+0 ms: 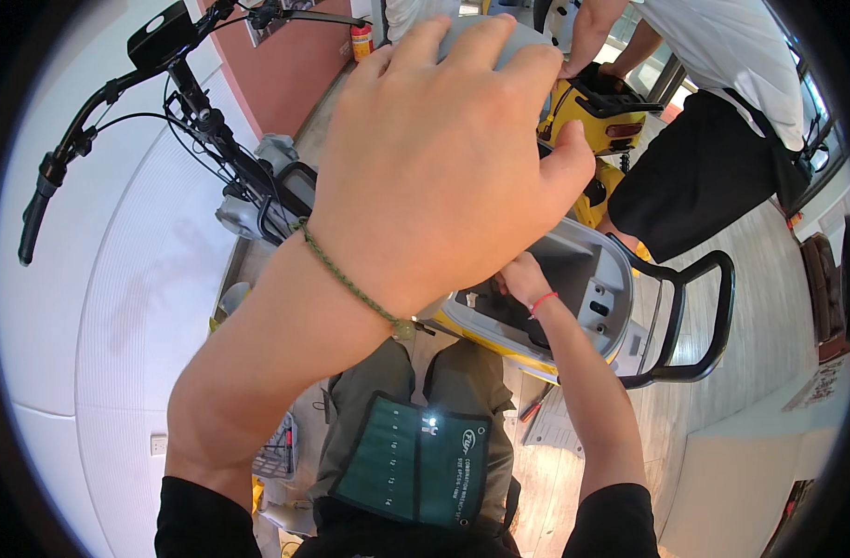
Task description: Using a wrench to tighten or loosen components inside a motorcycle storage compartment.
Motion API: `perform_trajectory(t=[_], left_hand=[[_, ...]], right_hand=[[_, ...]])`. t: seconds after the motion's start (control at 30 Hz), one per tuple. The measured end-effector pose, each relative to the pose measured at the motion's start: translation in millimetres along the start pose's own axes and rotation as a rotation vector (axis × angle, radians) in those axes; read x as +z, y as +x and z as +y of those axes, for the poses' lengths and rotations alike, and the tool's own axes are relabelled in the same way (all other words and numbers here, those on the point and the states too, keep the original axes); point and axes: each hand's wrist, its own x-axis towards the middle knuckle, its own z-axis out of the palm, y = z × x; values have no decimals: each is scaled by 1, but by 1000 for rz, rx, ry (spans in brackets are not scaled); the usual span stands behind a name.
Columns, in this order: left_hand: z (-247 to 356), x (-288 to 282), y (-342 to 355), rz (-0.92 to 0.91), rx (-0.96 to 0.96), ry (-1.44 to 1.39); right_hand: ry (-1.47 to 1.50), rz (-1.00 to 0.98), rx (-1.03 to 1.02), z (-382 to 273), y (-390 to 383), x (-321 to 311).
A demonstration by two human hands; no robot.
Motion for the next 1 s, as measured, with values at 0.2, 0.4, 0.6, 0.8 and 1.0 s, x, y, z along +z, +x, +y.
perform_trajectory(t=[0.2, 0.4, 0.6, 0.8, 1.0], left_hand=[[8, 4, 5, 41, 17, -24], [2, 3, 5, 69, -27, -54], [1, -4, 6, -37, -75, -1], [-3, -5, 4, -62, -116, -16], [-10, 3, 0, 88, -57, -93]], right_hand=[[-245, -6, -33, -3, 11, -16], [-121, -3, -26, 18, 17, -4], [-559, 233, -359, 26, 20, -8], [-633, 122, -666, 11, 28, -38], [-929, 100, -749, -22, 16, -42]])
